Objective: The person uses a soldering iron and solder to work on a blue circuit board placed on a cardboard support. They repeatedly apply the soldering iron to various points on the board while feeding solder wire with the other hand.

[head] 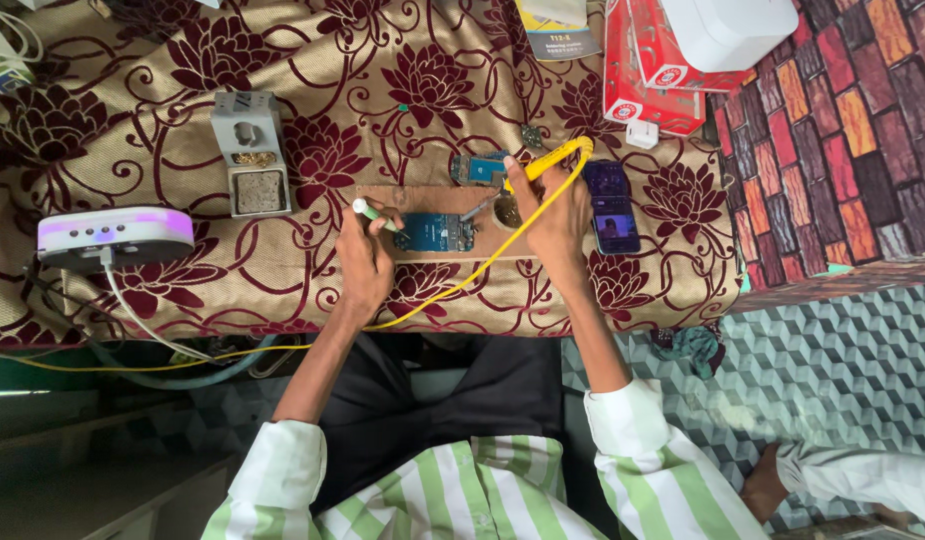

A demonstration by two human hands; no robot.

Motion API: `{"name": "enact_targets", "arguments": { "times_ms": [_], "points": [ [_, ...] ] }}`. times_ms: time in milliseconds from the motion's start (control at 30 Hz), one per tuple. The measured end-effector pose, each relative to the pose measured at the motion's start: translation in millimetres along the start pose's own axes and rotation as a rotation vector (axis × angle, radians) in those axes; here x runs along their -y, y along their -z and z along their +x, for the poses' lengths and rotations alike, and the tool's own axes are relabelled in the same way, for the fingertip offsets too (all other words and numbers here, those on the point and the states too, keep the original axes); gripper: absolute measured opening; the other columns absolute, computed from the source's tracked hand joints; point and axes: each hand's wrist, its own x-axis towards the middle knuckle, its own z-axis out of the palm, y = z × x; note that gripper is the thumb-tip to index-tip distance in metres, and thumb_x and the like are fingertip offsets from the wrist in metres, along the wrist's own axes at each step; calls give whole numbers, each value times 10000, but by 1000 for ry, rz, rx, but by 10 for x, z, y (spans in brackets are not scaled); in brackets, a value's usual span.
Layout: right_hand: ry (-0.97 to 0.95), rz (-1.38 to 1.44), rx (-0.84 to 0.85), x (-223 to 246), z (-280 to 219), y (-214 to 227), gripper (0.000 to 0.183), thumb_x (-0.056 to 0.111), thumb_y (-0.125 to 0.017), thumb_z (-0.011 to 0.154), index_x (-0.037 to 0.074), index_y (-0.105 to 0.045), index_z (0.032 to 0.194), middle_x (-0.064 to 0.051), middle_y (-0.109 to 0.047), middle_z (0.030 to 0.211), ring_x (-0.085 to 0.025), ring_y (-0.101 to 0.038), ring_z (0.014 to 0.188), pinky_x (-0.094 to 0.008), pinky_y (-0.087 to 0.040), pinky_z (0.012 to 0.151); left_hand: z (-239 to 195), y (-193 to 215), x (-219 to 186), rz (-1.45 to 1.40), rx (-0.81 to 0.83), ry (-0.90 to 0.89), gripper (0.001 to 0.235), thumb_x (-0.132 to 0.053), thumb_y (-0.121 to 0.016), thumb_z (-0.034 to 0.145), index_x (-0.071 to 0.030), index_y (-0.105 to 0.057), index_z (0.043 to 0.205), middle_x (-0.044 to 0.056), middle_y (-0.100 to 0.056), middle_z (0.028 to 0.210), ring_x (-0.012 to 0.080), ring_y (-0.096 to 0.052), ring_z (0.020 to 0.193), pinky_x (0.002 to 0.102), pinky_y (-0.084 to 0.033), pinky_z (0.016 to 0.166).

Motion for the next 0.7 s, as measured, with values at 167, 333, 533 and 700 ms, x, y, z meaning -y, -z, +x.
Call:
{"name": "enact_targets", "arguments": {
  "times_ms": [167,333,533,700],
  "points": [
    [217,202,217,-47,27,96,277,276,-697,1034,29,-630,928,-72,-591,756,-158,-540,649,-346,-431,601,-9,8,60,9,-20,-152,179,150,-350,984,33,-435,1089,156,-685,922,201,-654,796,324,-523,723],
    [65,206,293,27,-92,136,220,240,-732,989,37,-655,952,-28,-576,731,-94,-406,586,-304,-336,517,4,-27,112,6,4,-68,173,156,-333,958,22,-422,1021,153,-700,906,165,-587,647,299,-459,554],
    [-27,389,385,90,-231,251,201,225,-722,953,55,-682,1053,24,-676,799,-40,-440,545,-251,-325,460,-8,-4,87,-9,1,-60,181,163,-348,951,21,-433,1025,166,-696,896,184,-594,672,321,-479,597],
    [-122,307,349,108,-193,320,242,272,-757,927,55,-710,1022,-9,-617,679,-63,-484,470,-252,-359,436,7,11,24,0,-19,-151,186,155,-338,956,29,-423,1064,173,-678,921,219,-661,796,326,-533,730]
  ]
}}
